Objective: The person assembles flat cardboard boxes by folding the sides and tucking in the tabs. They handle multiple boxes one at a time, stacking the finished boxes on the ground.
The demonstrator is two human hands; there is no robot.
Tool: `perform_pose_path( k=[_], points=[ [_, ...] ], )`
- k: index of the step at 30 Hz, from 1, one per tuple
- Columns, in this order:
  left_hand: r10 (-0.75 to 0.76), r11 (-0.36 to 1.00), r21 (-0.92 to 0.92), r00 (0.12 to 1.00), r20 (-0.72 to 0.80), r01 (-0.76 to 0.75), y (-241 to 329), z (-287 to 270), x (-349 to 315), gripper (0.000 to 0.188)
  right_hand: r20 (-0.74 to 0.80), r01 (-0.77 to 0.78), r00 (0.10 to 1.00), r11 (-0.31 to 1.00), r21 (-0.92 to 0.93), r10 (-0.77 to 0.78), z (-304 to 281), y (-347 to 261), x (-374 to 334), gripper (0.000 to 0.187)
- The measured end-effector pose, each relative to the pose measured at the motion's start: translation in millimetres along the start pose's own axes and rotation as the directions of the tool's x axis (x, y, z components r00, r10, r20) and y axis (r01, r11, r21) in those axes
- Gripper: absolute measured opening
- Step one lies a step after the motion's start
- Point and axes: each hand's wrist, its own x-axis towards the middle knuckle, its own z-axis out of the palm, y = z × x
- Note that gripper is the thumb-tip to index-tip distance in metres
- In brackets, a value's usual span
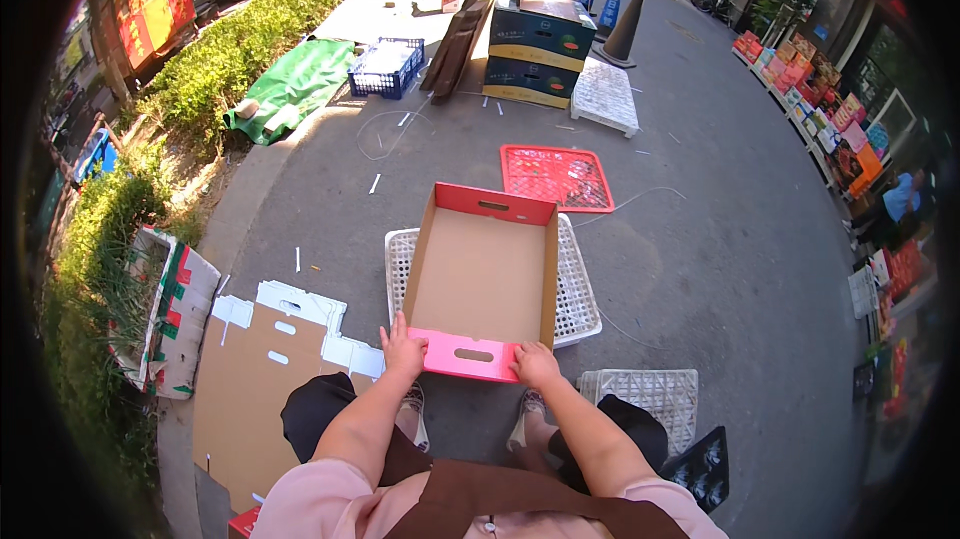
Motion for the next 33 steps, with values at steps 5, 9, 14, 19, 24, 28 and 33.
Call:
perform_pose_path(
  k=[5, 9, 14, 19, 24, 28, 33],
  points=[
    [0.15, 0.874, 0.39, 0.924, 0.353, -0.291, 59, -69, -15, 0.073, -0.355, 0.1, 0.927, 0.992, -0.073, -0.12, 41, -3, -25, 0.078],
    [0.348, 0.8, 0.312, 0.82, 0.454, -0.512, 24, -9, -11, 0.064, -0.032, 0.03, 0.999, 0.999, 0.019, -0.03, 48, -1, 5, 0.066],
    [0.362, 0.787, 0.069, 0.55, 0.753, -0.613, 25, 8, -1, 0.043, 0.362, 0.083, 0.917, 0.967, 0.24, -0.169, 62, -2, 5, 0.048],
    [0.39, 0.793, -0.044, 0.451, 0.803, -0.607, 23, 15, -16, 0.052, 0.312, 0.137, 0.926, 0.958, 0.251, -0.214, 85, 3, -3, 0.046],
    [0.359, 0.799, -0.054, 0.402, 0.842, -0.599, 17, 32, -27, 0.058, 0.271, 0.145, 0.941, 0.966, 0.213, -0.201, 113, 3, -8, 0.045],
    [0.366, 0.793, -0.139, 0.28, 0.887, -0.594, 18, 31, -42, 0.063, 0.39, 0.082, 0.899, 0.952, 0.295, -0.199, 105, -9, -30, 0.044],
    [0.31, 0.867, -0.171, 0.239, 0.92, -0.469, 7, 47, -57, 0.063, 0.474, 0.023, 0.856, 0.93, 0.366, -0.208, 77, -22, -61, 0.047]
  ],
)
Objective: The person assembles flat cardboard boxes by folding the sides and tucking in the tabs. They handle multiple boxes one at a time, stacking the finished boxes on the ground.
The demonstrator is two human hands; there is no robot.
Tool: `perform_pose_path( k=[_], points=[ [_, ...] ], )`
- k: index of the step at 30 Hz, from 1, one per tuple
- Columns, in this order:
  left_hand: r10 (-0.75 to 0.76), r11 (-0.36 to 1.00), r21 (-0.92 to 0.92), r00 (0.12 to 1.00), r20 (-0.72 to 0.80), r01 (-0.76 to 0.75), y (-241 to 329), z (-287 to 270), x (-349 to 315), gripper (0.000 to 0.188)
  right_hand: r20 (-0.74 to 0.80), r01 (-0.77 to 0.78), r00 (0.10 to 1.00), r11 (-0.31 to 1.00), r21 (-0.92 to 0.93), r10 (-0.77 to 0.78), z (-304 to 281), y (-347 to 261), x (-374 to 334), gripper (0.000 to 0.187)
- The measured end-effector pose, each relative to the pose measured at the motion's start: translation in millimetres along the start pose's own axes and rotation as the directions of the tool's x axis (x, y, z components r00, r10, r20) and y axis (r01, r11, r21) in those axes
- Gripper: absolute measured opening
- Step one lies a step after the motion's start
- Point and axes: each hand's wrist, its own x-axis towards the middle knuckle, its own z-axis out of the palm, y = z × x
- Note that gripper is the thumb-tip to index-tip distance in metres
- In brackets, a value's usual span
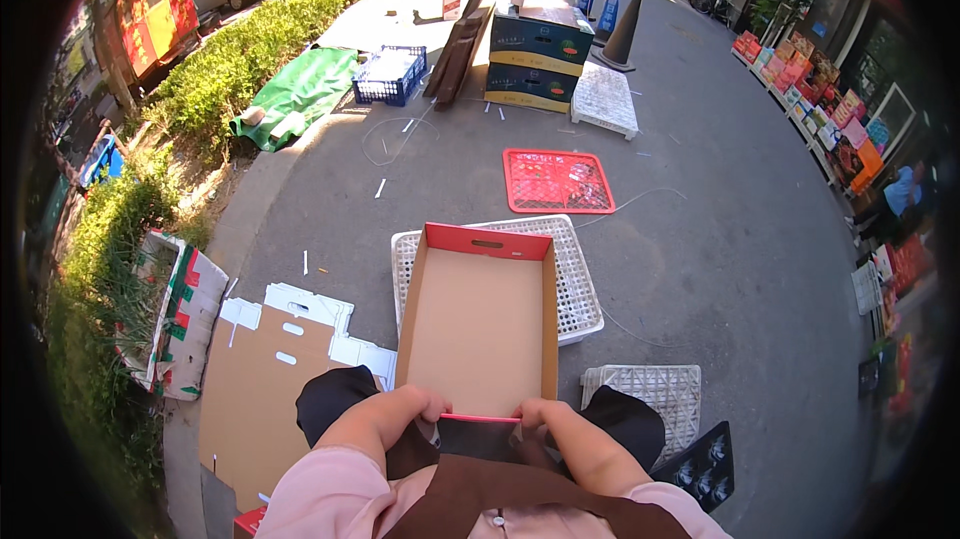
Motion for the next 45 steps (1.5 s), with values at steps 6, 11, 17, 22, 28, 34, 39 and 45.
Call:
perform_pose_path(
  k=[6, 11, 17, 22, 28, 34, 39, 45],
  points=[
    [-0.041, 0.989, -0.136, 0.997, 0.069, 0.05, 3, -6, -7, 0.065, 0.087, -0.095, 0.992, 0.993, 0.07, 0.089, -1, 3, 5, 0.052],
    [-0.008, 1.0, 0.025, 0.999, -0.033, 0.008, 7, 7, -5, 0.059, -0.029, 0.168, 0.986, 0.982, 0.089, -0.166, 41, 31, 50, 0.061],
    [-0.008, 0.998, -0.058, 1.0, -0.001, 0.008, -10, 26, 21, 0.052, 0.07, 0.114, 0.989, 0.978, 0.177, -0.128, 35, -7, 30, 0.054],
    [-0.016, 0.994, -0.104, 0.999, 0.046, 0.021, 11, -1, 7, 0.06, 0.142, -0.022, 0.99, 0.975, 0.22, -0.01, 22, -3, 14, 0.055],
    [-0.035, 0.982, -0.184, 0.999, 0.036, 0.041, 1, 2, 8, 0.055, -0.082, 0.076, 0.994, 0.992, 0.098, -0.068, 30, 10, 28, 0.053],
    [-0.014, 0.991, -0.08, 0.501, -0.865, -0.11, 86, -14, -86, 0.057, -0.549, 0.057, 0.832, 0.997, -0.05, -0.075, 23, -43, -44, 0.033],
    [-0.756, 0.116, -0.585, 0.311, -0.576, -0.802, 141, 31, -172, 0.079, -0.7, 0.168, 0.693, 0.983, -0.08, -0.175, -15, -141, -114, 0.035],
    [-0.452, -0.663, -0.205, 0.603, -0.657, -0.72, 143, 36, -226, 0.103, -0.765, 0.375, 0.517, 0.905, -0.201, -0.384, 3, -257, -159, 0.032]
  ],
)
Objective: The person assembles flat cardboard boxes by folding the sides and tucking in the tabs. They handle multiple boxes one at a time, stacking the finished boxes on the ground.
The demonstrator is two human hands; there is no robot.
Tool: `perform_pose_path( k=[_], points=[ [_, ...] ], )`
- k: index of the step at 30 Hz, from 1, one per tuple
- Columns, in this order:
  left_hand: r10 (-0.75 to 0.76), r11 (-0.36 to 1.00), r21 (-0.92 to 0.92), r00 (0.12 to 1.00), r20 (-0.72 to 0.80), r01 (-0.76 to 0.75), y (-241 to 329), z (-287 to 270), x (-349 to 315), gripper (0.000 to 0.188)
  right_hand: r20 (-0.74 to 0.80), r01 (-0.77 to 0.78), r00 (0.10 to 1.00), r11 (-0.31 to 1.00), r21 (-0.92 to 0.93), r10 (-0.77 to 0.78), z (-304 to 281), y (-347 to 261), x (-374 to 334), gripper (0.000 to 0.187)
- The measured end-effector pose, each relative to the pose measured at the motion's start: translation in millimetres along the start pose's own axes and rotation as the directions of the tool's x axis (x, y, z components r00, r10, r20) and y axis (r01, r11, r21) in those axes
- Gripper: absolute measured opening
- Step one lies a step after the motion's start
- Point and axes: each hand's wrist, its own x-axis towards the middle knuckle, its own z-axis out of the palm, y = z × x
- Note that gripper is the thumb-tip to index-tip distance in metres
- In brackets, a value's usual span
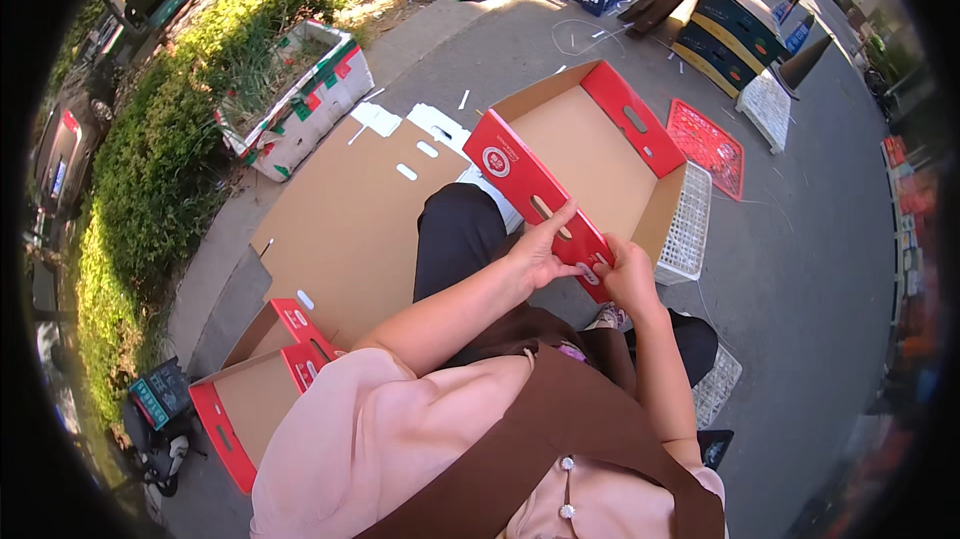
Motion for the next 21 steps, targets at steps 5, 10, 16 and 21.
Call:
perform_pose_path(
  k=[5, 10, 16, 21],
  points=[
    [0.274, 0.962, -0.002, 0.961, -0.048, -0.274, 37, -3, -69, 0.058, 0.133, 0.375, 0.926, 0.829, -0.415, -0.353, 15, -84, 4, 0.026],
    [0.513, 0.812, -0.191, 0.831, -0.215, -0.551, 67, -66, -150, 0.019, 0.18, 0.826, 0.45, 0.33, -0.457, -0.875, 71, -156, 11, 0.032],
    [0.693, 0.443, -0.112, 0.419, -0.587, -0.89, 90, -154, -292, 0.022, 0.061, 0.945, 0.239, 0.217, -0.245, -0.969, 90, -172, -4, 0.03],
    [0.467, 0.023, -0.145, 0.139, -0.873, -0.989, 70, -207, -354, 0.023, 0.119, 0.9, 0.407, 0.375, -0.224, -0.906, 106, -131, 16, 0.031]
  ],
)
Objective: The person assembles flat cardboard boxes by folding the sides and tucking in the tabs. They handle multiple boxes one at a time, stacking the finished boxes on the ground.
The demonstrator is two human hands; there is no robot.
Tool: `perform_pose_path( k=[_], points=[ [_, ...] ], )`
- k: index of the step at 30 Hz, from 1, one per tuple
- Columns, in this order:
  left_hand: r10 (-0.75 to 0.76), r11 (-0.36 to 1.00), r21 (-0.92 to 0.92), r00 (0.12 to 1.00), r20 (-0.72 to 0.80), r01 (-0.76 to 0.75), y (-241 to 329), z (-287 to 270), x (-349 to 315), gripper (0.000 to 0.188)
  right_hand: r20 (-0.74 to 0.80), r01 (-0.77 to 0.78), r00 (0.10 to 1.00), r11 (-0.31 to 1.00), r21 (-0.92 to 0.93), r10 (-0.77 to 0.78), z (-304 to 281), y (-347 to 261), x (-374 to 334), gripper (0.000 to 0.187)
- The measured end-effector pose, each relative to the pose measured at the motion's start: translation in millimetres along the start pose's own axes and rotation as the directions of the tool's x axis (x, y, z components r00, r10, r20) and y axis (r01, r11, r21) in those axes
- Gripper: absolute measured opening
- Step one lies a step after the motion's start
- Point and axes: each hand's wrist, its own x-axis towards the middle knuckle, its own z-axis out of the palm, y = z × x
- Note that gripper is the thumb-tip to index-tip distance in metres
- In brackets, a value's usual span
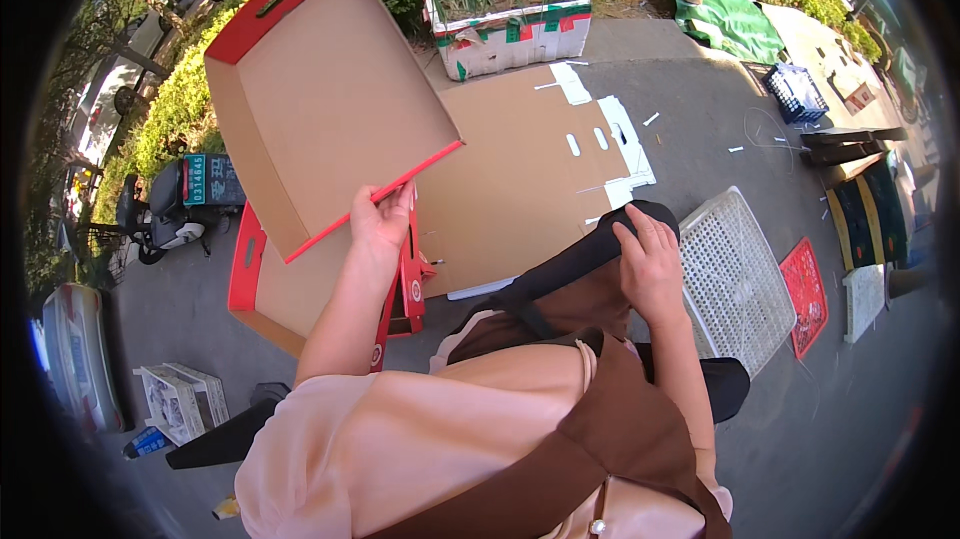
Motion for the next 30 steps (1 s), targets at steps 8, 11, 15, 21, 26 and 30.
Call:
perform_pose_path(
  k=[8, 11, 15, 21, 26, 30],
  points=[
    [-0.037, 0.925, -0.373, 0.959, -0.282, -0.074, 107, -102, 149, 0.043, 0.126, -0.136, 0.983, 0.99, 0.036, 0.13, 25, 23, -37, 0.028],
    [0.317, 0.896, -0.199, 0.886, -0.339, -0.397, 90, -93, 137, 0.044, 0.072, -0.17, 0.983, 0.984, 0.045, 0.166, 25, 34, -46, 0.024],
    [0.337, 0.878, -0.187, 0.846, -0.412, -0.44, 73, -78, 100, 0.043, 0.076, -0.187, 0.98, 0.981, 0.048, 0.183, 29, 39, -49, 0.025],
    [0.306, 0.918, -0.135, 0.884, -0.352, -0.372, 48, -51, 73, 0.046, 0.011, -0.22, 0.975, 0.973, 0.074, 0.22, 23, 47, -51, 0.021],
    [0.289, 0.917, -0.155, 0.881, -0.374, -0.367, 34, -43, 49, 0.046, 0.001, -0.231, 0.973, 0.968, 0.1, 0.232, 24, 55, -51, 0.021],
    [0.24, 0.924, -0.191, 0.89, -0.388, -0.332, 50, -58, 53, 0.044, -0.007, -0.211, 0.977, 0.972, 0.101, 0.212, 26, 61, -45, 0.02]
  ],
)
